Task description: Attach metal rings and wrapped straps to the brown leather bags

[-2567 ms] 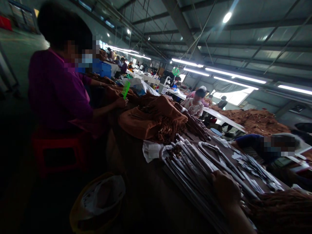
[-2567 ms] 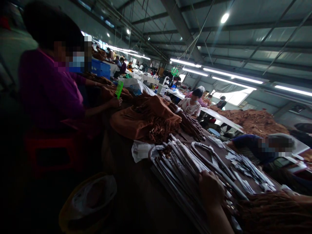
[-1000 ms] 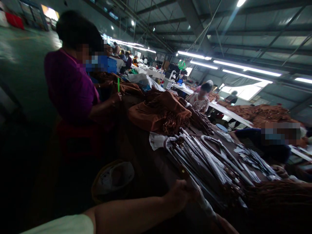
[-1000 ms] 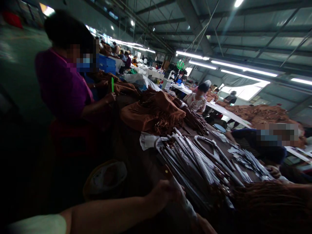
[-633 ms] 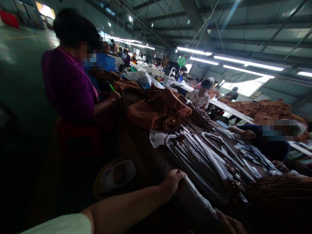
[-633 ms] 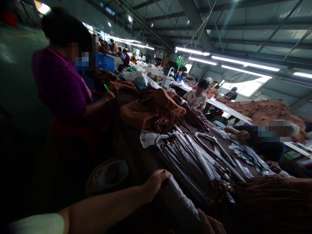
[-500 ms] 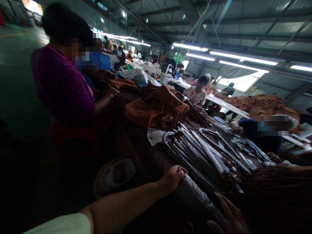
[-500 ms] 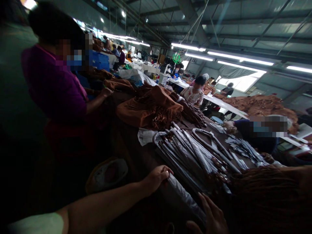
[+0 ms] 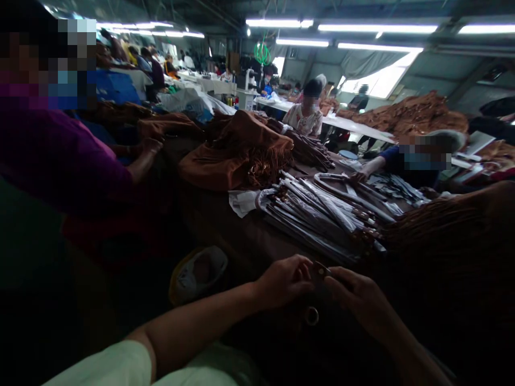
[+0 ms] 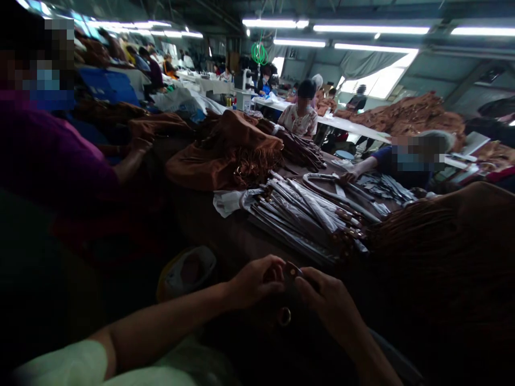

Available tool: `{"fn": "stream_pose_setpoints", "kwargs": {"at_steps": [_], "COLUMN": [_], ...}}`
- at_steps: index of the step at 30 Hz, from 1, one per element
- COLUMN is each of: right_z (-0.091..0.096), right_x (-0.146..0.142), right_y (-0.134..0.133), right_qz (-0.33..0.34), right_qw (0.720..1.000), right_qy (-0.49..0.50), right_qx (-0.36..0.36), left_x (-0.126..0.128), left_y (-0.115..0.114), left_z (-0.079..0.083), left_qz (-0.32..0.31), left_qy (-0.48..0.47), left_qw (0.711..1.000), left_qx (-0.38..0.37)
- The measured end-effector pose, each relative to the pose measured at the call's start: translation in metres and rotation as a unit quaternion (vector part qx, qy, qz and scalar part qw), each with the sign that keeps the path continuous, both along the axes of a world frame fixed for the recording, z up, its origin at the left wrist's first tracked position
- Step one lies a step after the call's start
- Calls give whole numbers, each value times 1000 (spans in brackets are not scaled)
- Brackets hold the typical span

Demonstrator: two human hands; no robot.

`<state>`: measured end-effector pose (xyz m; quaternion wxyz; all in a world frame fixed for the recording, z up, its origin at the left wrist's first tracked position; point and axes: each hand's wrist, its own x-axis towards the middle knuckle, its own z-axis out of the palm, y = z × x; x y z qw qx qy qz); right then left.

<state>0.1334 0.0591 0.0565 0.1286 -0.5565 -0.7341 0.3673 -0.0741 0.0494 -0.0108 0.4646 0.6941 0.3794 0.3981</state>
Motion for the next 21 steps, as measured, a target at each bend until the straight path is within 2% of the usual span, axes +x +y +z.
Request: {"fn": "stream_pose_setpoints", "kwargs": {"at_steps": [3, 5, 9, 14, 17, 21], "right_z": [4, 6, 3, -7, -12, -19], "right_x": [10, 15, 19, 18, 17, 14], "right_y": [-15, -24, -34, -41, -47, -59], "right_qz": [-26, -37, -54, -54, -57, -26], "right_qw": [999, 998, 996, 996, 995, 996], "right_qy": [-37, -48, -49, -37, -33, -37], "right_qx": [-23, -35, -47, -63, -71, -80], "left_x": [2, 7, 15, 19, 18, 14], "left_y": [-21, -35, -46, -44, -51, -63], "left_z": [-27, -41, -54, -59, -66, -75], "left_qz": [-23, 2, 67, 48, 28, -33], "left_qy": [104, 165, 248, 228, 187, 131], "left_qw": [987, 967, 936, 942, 950, 963], "left_qx": [123, 193, 241, 242, 248, 235]}}
